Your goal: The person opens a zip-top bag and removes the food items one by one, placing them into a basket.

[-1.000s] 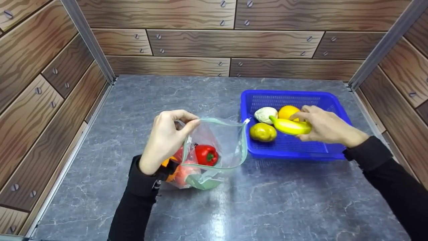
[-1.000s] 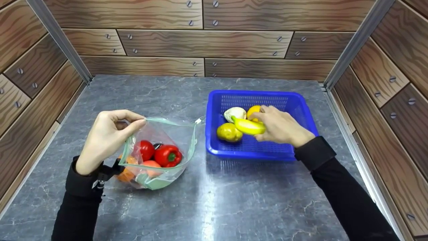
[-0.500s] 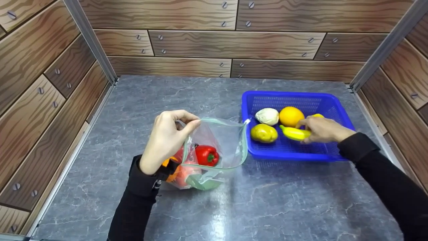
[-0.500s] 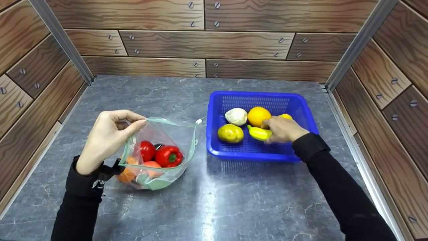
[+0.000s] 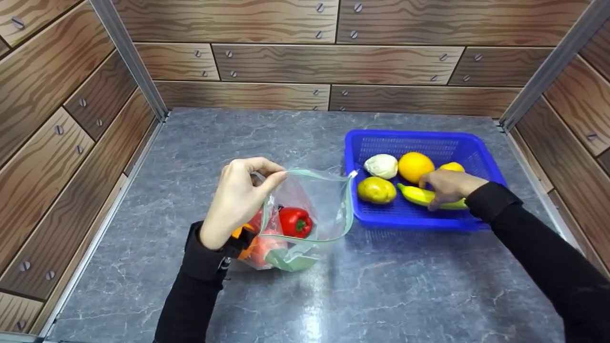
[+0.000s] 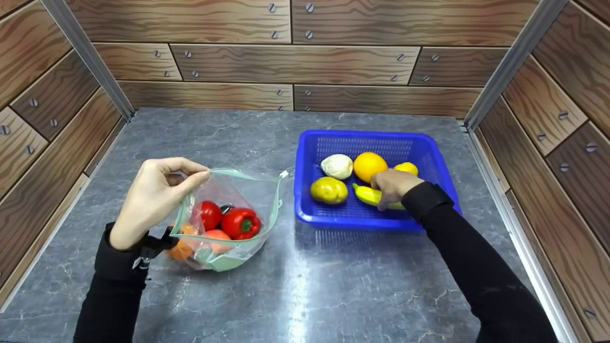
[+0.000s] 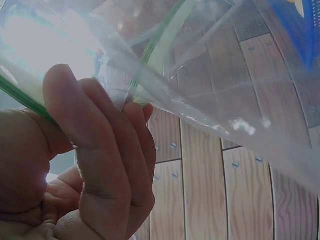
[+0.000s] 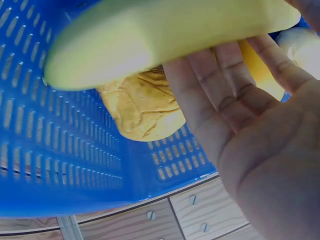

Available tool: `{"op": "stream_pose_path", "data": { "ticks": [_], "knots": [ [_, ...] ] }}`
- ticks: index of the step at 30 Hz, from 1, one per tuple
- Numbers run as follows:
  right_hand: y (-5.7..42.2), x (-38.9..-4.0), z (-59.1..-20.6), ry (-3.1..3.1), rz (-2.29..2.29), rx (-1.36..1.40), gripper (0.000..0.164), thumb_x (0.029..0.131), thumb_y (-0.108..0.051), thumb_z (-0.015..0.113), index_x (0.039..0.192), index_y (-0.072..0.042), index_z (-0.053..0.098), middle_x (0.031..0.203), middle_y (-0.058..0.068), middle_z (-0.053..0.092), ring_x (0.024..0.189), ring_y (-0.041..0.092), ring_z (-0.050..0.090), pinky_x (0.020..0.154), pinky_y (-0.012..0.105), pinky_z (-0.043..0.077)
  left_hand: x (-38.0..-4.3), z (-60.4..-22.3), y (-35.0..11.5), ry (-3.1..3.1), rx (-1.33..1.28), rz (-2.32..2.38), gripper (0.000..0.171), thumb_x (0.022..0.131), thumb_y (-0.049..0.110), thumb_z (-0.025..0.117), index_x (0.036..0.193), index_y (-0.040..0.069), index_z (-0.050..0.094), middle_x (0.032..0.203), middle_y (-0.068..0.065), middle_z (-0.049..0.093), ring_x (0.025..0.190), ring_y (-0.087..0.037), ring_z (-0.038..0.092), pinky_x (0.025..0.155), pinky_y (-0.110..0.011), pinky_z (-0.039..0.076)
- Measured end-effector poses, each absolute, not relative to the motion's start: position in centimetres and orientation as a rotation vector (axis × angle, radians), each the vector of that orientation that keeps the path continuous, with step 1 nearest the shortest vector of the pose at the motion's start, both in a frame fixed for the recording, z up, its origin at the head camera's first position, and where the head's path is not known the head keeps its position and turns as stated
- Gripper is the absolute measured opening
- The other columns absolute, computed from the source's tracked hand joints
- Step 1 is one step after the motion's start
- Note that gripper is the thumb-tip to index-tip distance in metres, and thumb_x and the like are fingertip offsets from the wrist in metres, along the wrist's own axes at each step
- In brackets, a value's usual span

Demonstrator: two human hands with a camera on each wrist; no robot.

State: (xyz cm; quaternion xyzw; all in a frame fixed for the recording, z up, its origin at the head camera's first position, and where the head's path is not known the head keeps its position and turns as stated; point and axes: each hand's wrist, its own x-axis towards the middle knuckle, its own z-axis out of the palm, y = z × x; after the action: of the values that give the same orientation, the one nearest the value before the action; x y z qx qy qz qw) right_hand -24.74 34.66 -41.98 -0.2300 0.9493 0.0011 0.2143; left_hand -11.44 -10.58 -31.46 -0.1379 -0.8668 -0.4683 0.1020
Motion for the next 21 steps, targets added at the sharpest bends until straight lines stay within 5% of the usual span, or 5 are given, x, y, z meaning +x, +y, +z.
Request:
{"op": "stream_pose_path", "data": {
  "ticks": [5,12,21],
  "knots": [
    [34.4,-24.7,-42.1,2.612,-0.009,-0.625,0.048,0.069,-0.024,0.086,0.105,-0.003,0.061,0.086,0.006,0.059,0.073,0.021,0.051,0.066,0.034,0.044,-11.5,-31.5,-10.5,-2.559,-0.408,-1.388,0.010,0.089,0.027,0.071,0.091,0.020,0.077,0.077,0.003,0.072,0.060,-0.019,0.057,0.053,-0.020,0.038],
    [34.1,-24.4,-41.6,2.601,-0.021,-0.654,0.040,0.075,-0.023,0.082,0.104,-0.002,0.065,0.091,0.011,0.065,0.076,0.020,0.055,0.068,0.036,0.047,-11.5,-31.6,-10.5,-2.561,-0.391,-1.388,0.008,0.089,0.028,0.071,0.091,0.022,0.077,0.077,0.005,0.071,0.059,-0.018,0.056,0.054,-0.020,0.038],
    [32.2,-22.0,-36.2,2.864,-0.197,-0.799,0.037,0.084,-0.028,0.076,0.113,-0.006,0.066,0.091,0.006,0.071,0.081,0.019,0.065,0.068,0.038,0.053,-11.5,-31.7,-10.5,-2.566,-0.402,-1.372,0.009,0.090,0.028,0.070,0.093,0.021,0.076,0.077,0.007,0.070,0.060,-0.018,0.056,0.055,-0.021,0.037]
  ]
}}
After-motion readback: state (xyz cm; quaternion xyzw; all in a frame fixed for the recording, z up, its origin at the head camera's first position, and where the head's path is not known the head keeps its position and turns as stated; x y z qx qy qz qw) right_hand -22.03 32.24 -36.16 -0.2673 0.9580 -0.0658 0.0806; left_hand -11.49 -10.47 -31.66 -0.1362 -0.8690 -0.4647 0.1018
